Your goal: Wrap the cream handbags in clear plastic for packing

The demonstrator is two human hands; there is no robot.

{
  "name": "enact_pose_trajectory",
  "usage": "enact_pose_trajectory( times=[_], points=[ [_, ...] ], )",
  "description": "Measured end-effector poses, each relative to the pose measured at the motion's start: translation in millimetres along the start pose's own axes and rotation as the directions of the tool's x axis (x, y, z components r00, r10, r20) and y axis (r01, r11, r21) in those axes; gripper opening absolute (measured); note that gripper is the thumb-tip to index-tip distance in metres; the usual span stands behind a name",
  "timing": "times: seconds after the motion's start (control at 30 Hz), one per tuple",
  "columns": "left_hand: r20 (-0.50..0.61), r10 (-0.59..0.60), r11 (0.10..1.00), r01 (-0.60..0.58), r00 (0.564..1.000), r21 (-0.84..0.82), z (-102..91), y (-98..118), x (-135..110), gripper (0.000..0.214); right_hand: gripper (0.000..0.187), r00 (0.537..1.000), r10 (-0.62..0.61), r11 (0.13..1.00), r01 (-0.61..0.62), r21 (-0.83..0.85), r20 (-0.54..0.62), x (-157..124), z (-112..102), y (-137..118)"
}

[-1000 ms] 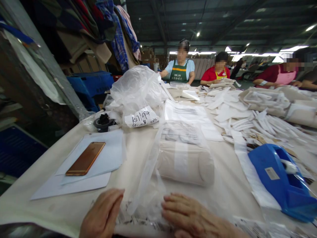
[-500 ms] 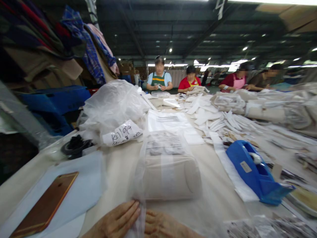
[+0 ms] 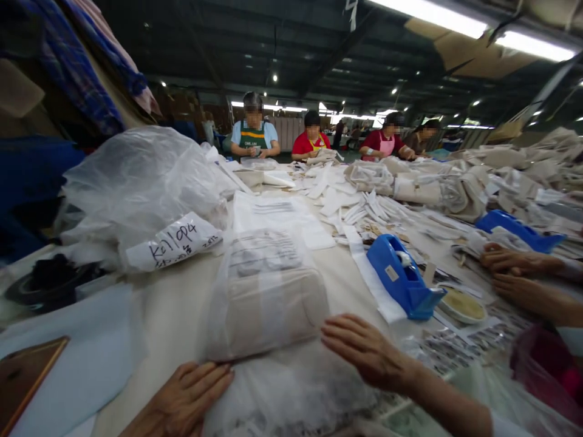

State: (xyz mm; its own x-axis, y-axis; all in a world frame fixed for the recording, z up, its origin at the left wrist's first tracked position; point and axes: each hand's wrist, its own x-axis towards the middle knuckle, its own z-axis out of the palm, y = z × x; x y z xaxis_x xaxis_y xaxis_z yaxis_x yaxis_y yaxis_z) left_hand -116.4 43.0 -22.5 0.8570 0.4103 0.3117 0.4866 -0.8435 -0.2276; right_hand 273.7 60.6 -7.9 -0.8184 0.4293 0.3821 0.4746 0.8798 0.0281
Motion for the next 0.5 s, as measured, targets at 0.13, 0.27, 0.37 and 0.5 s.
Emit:
enact_pose_trajectory(
  times=[0.13,0.27,0.37,0.5],
  points=[
    [0.069,-0.02,1.0,0.021,0.997,-0.019,-16.2,3.8,7.2,0.067,0.043,0.988,-0.086,0.984,0.104,-0.145,0.125,-37.4,-2.6,33.2],
    [0.124,-0.026,1.0,0.023,0.992,0.019,-20.7,5.7,8.2,0.072,0.04,0.954,-0.221,0.967,0.241,-0.082,0.202,-24.9,1.2,30.8],
    [0.171,-0.031,0.999,0.029,0.985,0.018,-23.9,6.2,9.3,0.075,0.036,0.938,-0.294,0.956,0.291,0.046,0.186,-10.2,7.6,24.1],
    [0.277,-0.053,0.995,0.075,0.959,-0.07,-23.8,6.4,9.1,0.076,0.034,0.981,-0.152,0.949,0.112,0.296,0.117,-4.3,21.7,17.5]
  ],
)
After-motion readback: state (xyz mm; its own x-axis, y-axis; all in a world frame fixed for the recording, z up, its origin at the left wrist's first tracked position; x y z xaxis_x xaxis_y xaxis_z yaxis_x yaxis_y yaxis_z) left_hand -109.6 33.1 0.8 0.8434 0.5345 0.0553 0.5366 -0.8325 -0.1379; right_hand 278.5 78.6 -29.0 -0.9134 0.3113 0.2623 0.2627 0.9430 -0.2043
